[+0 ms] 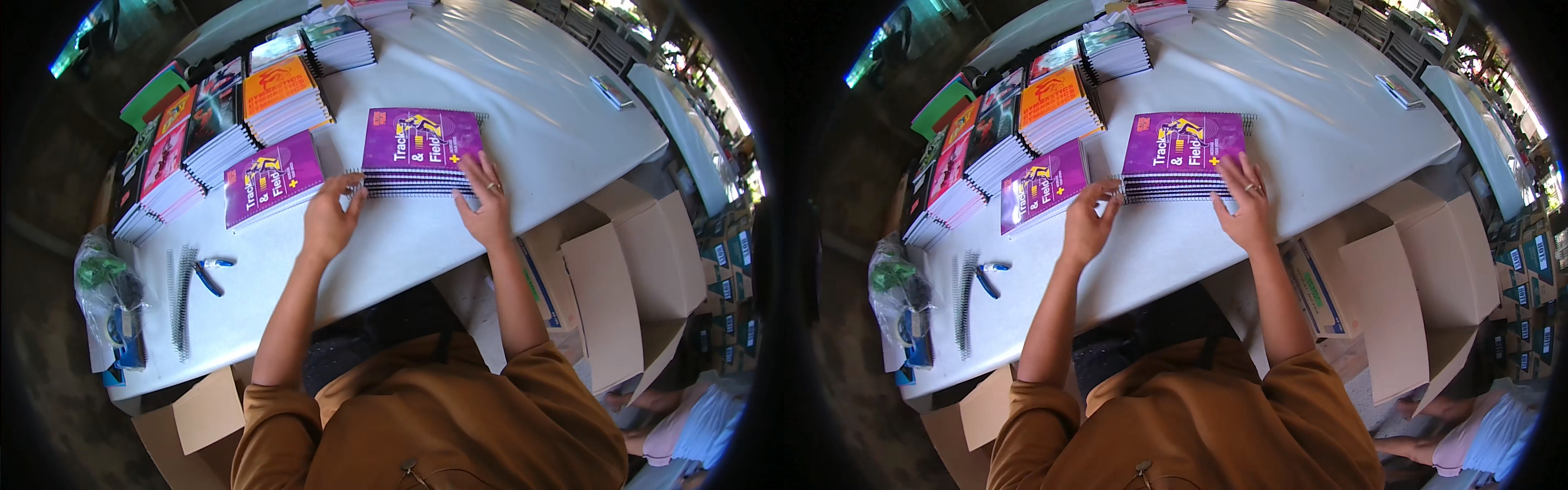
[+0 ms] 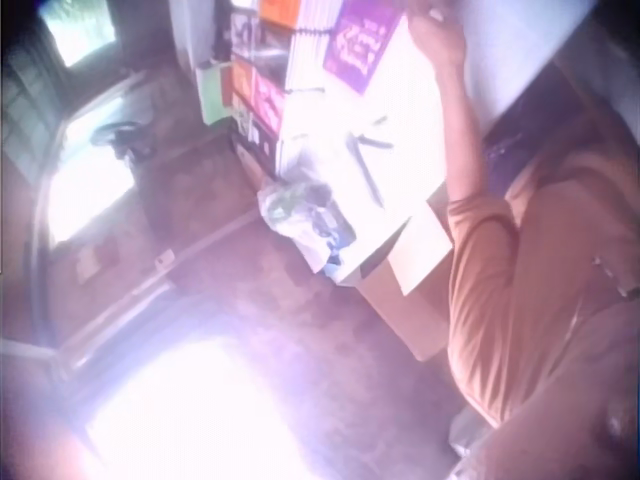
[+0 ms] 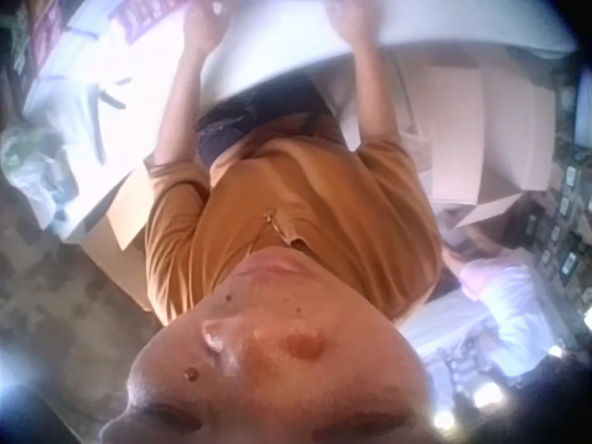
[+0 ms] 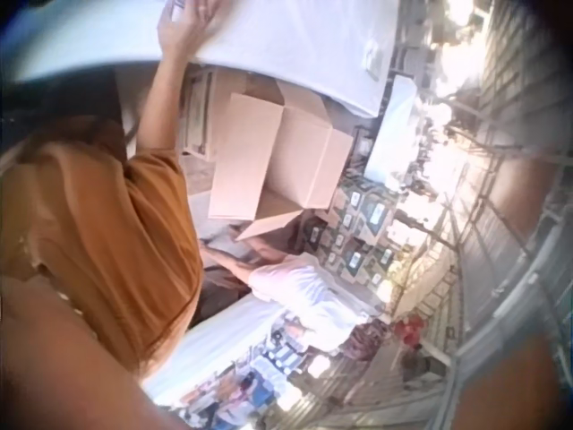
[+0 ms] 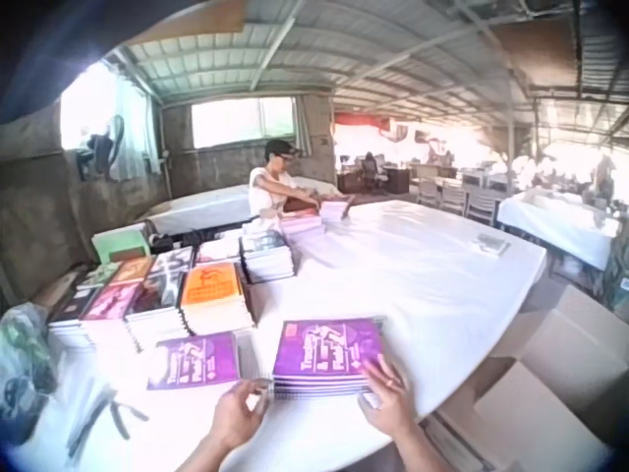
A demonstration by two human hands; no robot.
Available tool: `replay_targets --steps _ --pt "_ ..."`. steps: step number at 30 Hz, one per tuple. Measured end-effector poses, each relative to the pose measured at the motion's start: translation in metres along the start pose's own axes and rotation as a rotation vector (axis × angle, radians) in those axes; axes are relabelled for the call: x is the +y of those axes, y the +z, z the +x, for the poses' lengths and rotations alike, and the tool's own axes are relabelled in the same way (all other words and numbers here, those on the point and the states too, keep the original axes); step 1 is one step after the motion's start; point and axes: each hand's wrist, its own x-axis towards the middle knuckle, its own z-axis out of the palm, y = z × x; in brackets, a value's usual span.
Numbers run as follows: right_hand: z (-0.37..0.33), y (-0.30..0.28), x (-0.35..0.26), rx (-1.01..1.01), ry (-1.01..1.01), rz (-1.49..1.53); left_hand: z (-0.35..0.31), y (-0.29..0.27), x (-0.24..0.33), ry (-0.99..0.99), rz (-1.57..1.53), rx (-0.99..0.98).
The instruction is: The person inserts a spiral wire through the pre-punched holes of a book cover and stack of pages by hand, repeats this for several books, and then uses a pair of pliers to cut and crimp the ends of the spiral wire.
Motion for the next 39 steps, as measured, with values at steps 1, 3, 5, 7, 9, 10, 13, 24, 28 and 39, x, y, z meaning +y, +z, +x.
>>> replay_targets --steps 1,3,5,7,9,10,13,24,28,39 --pt "0.000 0.001 0.003 -0.003 -0.005 -0.009 -0.005 0.005 0.009 -0.039 -0.057 -0.020" --pt "-0.005 0.002 0.003 0.032 -0.055 -0.094 -0.022 0.017 0.020 -0.213 -0.316 -0.111" --pt "-0.003 -0.004 -0.004 0.005 -0.056 -0.097 -0.031 0.024 0.035 -0.391 -0.573 -0.200" --pt "-0.004 -0.012 -0.029 -0.032 -0.043 -0.088 -0.039 0.024 0.056 -0.721 -1.001 -0.246" --pt "-0.015 -0.027 -0.069 -0.140 -0.104 0.149 -0.045 0.029 0.061 -0.852 -1.148 -0.228" --pt "-0.022 -0.031 -0.086 -0.167 -0.195 0.221 -0.047 0.035 0.058 -0.779 -1.286 -0.181" --pt "-0.056 -0.055 -0.119 -0.191 -0.251 0.343 -0.071 0.035 0.069 -0.696 -1.255 -0.113" --pt "-0.160 -0.120 -0.095 0.197 0.469 0.251 -0.222 0.116 0.037 0.420 0.231 -0.736" --pt "-0.179 -0.123 -0.103 -0.023 0.579 0.288 -0.199 0.089 -0.008 0.250 0.373 -0.662" --pt "-0.196 -0.046 -0.096 -0.558 0.659 0.682 -0.205 0.059 0.039 0.159 0.578 -0.738"
